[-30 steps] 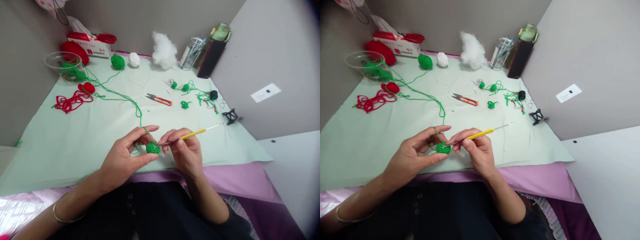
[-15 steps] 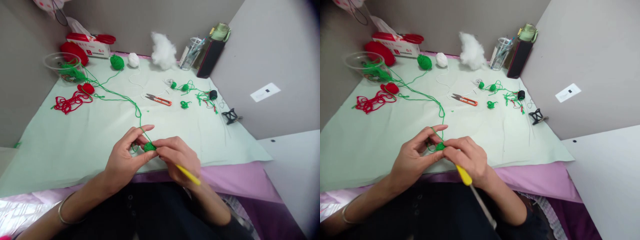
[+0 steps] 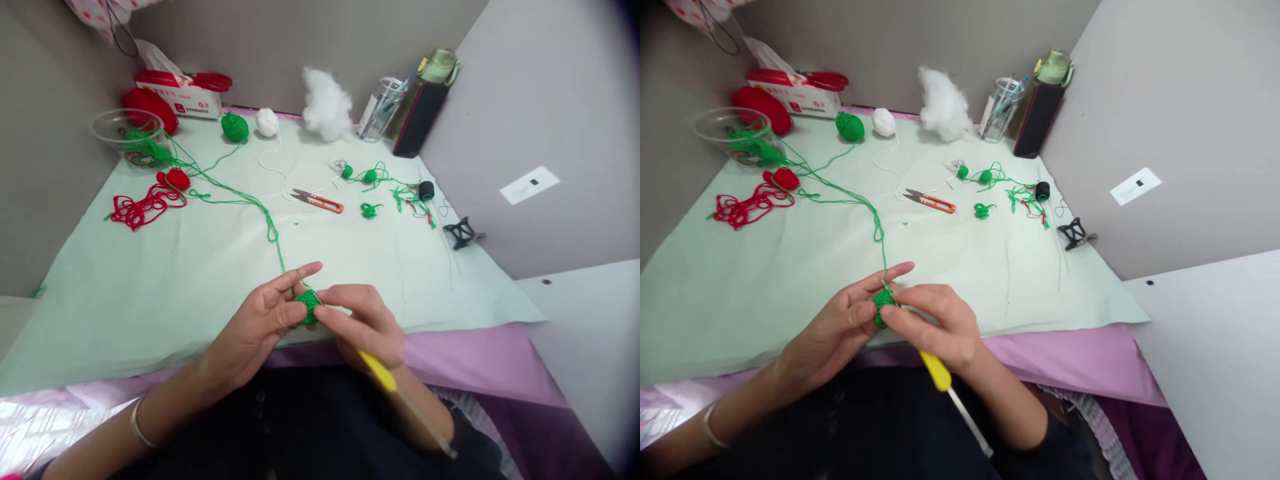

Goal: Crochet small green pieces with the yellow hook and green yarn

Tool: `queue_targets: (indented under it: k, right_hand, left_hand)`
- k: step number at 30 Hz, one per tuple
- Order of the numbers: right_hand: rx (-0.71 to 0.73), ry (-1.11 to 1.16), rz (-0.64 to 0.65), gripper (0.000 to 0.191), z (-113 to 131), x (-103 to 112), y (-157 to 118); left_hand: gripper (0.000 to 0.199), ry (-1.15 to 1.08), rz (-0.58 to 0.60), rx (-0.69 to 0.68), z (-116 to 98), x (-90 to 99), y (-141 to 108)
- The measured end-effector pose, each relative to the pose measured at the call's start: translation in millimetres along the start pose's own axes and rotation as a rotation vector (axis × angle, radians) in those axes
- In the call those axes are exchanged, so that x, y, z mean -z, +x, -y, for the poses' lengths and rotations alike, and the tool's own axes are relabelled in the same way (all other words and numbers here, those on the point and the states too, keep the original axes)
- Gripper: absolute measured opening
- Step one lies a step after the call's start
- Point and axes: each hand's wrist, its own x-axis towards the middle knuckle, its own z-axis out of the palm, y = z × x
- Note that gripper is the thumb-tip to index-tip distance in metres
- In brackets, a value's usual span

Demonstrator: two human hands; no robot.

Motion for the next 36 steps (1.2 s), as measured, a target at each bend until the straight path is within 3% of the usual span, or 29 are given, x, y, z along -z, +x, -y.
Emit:
queue_targets:
  k: [3,5,14,19,27,32,36]
  right_hand:
    - [-0.096,0.289,-0.17,0.038,-2.9,-7.3,7.0]
    - [-0.157,0.379,-0.216,0.031,-2.7,-9.8,10.9]
    - [-0.264,0.521,-0.169,0.02,-1.7,1.8,18.0]
    - [-0.397,0.715,-0.195,0.02,-3.9,-0.5,16.0]
    - [-0.587,0.941,-0.17,0.014,-5.6,3.7,18.1]
    - [-0.7,1.059,-0.239,0.01,-5.9,2.2,24.5]
    - [-0.643,0.997,-0.255,0.01,-3.6,-5.6,23.3]
  left_hand:
    - [0.063,-0.018,0.026,0.025,-2.6,2.0,3.7]
    - [0.063,0.025,-0.01,-0.01,-4.1,3.1,5.1]
    - [0.059,0.272,-0.068,-0.233,-8.2,10.9,2.5]
    - [0.046,0.237,-0.034,-0.178,-15.8,11.3,2.8]
    - [0.037,0.065,0.172,-0.008,-19.1,15.2,6.2]
    - [0.033,0.157,0.113,-0.012,-19.7,12.8,5.5]
    - [0.051,0.304,0.055,-0.117,-17.9,10.4,4.6]
